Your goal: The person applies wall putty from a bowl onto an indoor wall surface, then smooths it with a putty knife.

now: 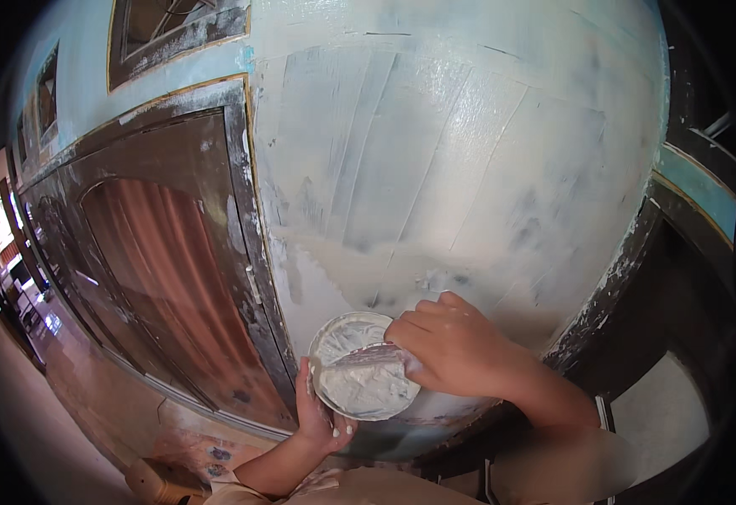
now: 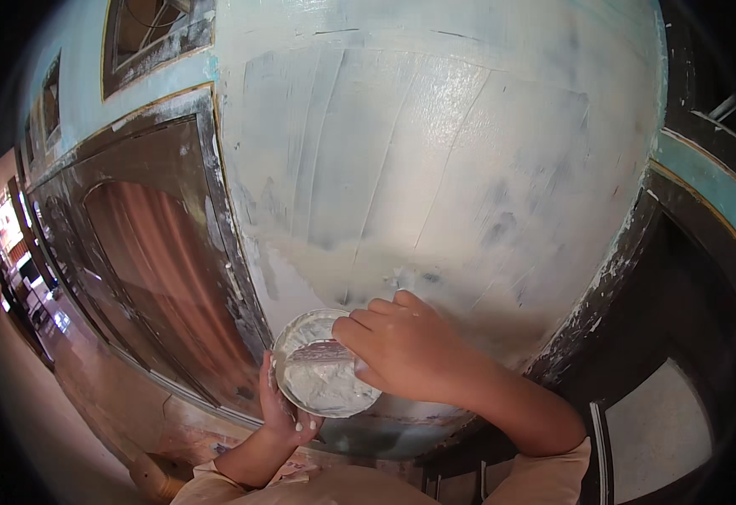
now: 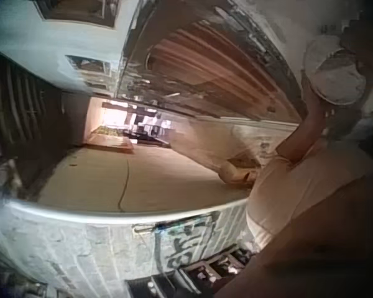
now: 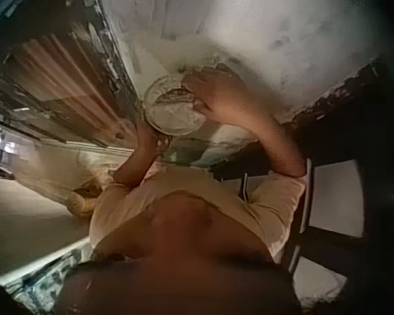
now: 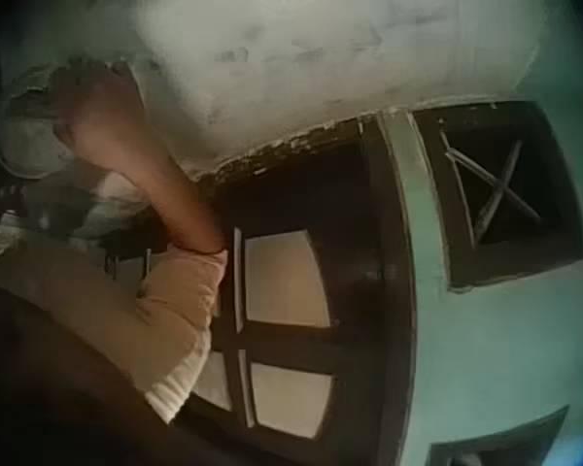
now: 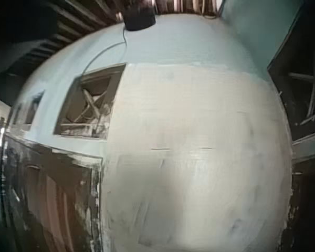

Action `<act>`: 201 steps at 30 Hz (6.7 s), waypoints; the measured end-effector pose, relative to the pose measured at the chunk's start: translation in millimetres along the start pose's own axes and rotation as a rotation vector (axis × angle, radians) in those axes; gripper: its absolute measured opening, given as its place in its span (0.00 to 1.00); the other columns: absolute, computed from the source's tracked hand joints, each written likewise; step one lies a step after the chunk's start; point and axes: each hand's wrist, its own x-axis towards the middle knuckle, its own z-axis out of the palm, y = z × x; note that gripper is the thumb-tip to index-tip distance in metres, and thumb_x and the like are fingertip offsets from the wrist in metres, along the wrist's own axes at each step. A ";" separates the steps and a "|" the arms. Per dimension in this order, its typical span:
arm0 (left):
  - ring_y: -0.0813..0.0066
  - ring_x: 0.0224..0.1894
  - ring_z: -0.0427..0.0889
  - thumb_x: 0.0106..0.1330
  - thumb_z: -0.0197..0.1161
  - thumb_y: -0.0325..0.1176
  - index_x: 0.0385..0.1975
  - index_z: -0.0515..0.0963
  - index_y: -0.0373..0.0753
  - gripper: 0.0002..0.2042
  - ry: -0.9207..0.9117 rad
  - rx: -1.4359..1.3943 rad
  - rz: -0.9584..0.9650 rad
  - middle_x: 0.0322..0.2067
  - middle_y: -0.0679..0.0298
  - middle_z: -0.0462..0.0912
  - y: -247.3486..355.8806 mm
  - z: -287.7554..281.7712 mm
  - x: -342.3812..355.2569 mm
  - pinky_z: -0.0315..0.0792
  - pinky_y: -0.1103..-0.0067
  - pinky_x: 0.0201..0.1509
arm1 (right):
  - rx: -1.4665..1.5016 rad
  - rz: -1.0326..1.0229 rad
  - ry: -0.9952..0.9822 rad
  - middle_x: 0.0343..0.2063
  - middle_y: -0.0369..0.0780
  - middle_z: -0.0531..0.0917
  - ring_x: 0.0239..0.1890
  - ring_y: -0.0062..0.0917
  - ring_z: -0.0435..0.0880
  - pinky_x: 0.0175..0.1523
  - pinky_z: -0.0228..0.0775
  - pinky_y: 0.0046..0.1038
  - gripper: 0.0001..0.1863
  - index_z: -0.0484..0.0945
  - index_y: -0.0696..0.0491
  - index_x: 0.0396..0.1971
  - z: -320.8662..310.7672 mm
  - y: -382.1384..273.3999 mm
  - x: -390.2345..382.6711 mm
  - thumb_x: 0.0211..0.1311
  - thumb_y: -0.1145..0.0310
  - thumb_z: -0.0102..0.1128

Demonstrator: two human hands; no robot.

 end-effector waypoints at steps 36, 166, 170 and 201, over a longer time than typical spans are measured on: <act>0.55 0.61 0.69 0.67 0.42 0.63 0.63 0.63 0.40 0.35 -0.191 -0.169 0.135 0.60 0.57 0.70 -21.9 40.9 0.3 0.61 0.61 0.67 | 0.251 0.136 0.117 0.28 0.43 0.79 0.35 0.40 0.79 0.45 0.67 0.40 0.13 0.72 0.54 0.38 -37.2 20.1 -20.8 0.56 0.66 0.61; 0.56 0.62 0.70 0.68 0.46 0.57 0.61 0.67 0.41 0.30 0.252 -0.073 0.241 0.61 0.59 0.70 80.9 -199.1 -12.0 0.64 0.60 0.66 | 1.228 1.110 0.869 0.25 0.36 0.82 0.26 0.16 0.74 0.33 0.68 0.25 0.13 0.78 0.60 0.37 408.4 -85.4 -23.2 0.66 0.63 0.58; 0.56 0.62 0.70 0.68 0.46 0.57 0.62 0.67 0.42 0.30 0.239 -0.060 0.228 0.61 0.59 0.70 79.9 -202.0 -14.8 0.63 0.60 0.66 | 1.045 1.114 0.865 0.23 0.39 0.82 0.26 0.18 0.75 0.34 0.69 0.28 0.14 0.78 0.61 0.35 375.0 -60.2 -1.6 0.65 0.63 0.59; 0.59 0.62 0.71 0.69 0.44 0.56 0.61 0.68 0.43 0.29 0.228 -0.161 0.094 0.60 0.61 0.72 45.7 -190.4 -17.5 0.61 0.62 0.68 | 1.325 0.522 0.577 0.56 0.46 0.74 0.60 0.30 0.72 0.64 0.60 0.30 0.23 0.69 0.60 0.58 273.8 -70.6 11.4 0.61 0.80 0.49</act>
